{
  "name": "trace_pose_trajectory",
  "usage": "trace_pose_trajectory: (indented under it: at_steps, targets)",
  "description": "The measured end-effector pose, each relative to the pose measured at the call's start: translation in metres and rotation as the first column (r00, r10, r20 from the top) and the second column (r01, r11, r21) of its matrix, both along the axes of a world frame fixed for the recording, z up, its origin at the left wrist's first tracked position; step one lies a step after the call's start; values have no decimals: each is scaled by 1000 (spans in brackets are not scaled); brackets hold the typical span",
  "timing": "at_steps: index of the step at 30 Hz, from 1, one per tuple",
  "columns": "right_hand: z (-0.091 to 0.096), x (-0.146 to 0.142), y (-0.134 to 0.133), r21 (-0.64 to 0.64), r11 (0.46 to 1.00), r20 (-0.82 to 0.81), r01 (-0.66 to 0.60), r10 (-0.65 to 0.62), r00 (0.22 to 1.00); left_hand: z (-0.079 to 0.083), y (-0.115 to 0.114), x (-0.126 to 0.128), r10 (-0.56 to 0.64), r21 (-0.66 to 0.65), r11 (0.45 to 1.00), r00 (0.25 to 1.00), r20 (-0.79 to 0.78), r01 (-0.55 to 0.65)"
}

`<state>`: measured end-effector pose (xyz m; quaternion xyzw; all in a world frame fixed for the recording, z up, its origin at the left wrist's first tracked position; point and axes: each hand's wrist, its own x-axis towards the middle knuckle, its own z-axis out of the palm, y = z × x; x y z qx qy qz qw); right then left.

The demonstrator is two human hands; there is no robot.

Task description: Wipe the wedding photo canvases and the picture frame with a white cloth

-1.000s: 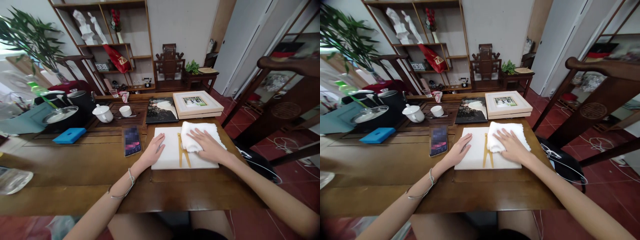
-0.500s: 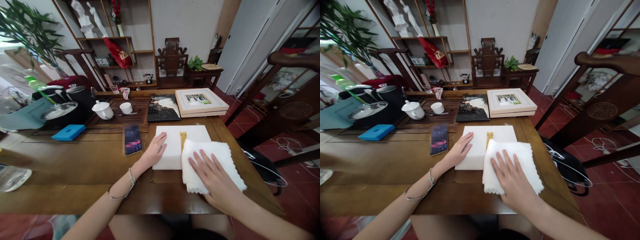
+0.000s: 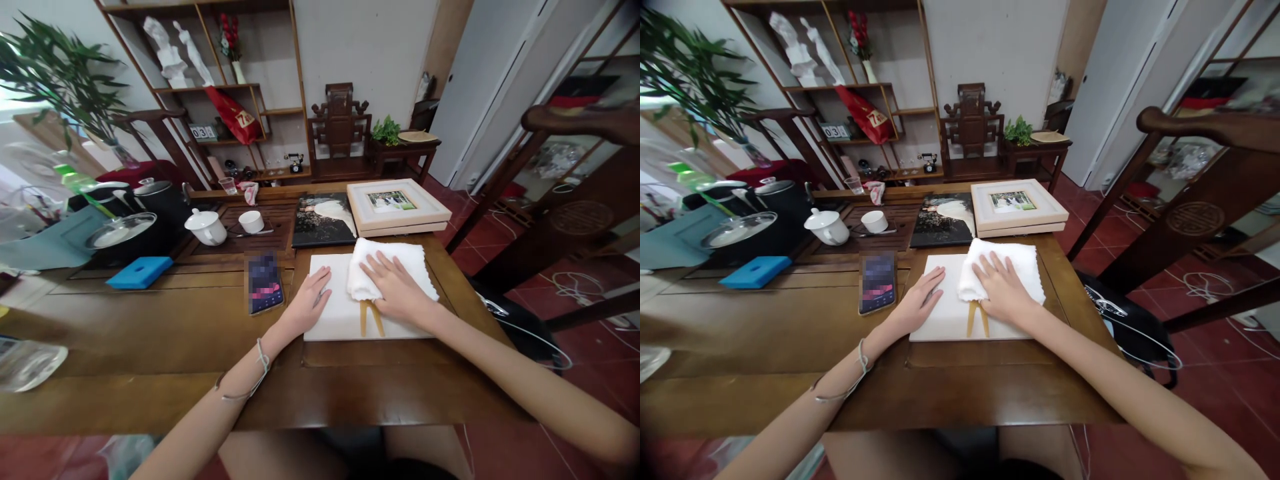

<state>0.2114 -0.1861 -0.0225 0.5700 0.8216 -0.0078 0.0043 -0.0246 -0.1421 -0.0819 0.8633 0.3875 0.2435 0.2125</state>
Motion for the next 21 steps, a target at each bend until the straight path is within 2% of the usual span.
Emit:
trace_pose_trajectory:
  at_steps: [4,7,10,13,17,21]
  targets:
    - [-8,-7,-53,12,988,-5,-155,155,988,-1,0,0,-2,3,1000,1000,6,2]
    - [-12,-7,-96,14,954,-53,-300,300,953,-2,0,0,4,7,1000,1000,14,-4]
    - [-11,-1,-112,9,927,-113,-375,373,921,-2,0,1,6,11,1000,1000,21,-6]
    - [-7,10,-91,-11,939,-170,-344,337,926,-1,0,1,6,8,1000,1000,15,-6]
    - [-4,19,-28,-9,979,-223,-203,196,955,0,0,1,3,5,1000,1000,-1,-3]
    - [2,12,28,-11,997,-247,-70,65,967,-1,1,1,-12,7,1000,1000,2,12]
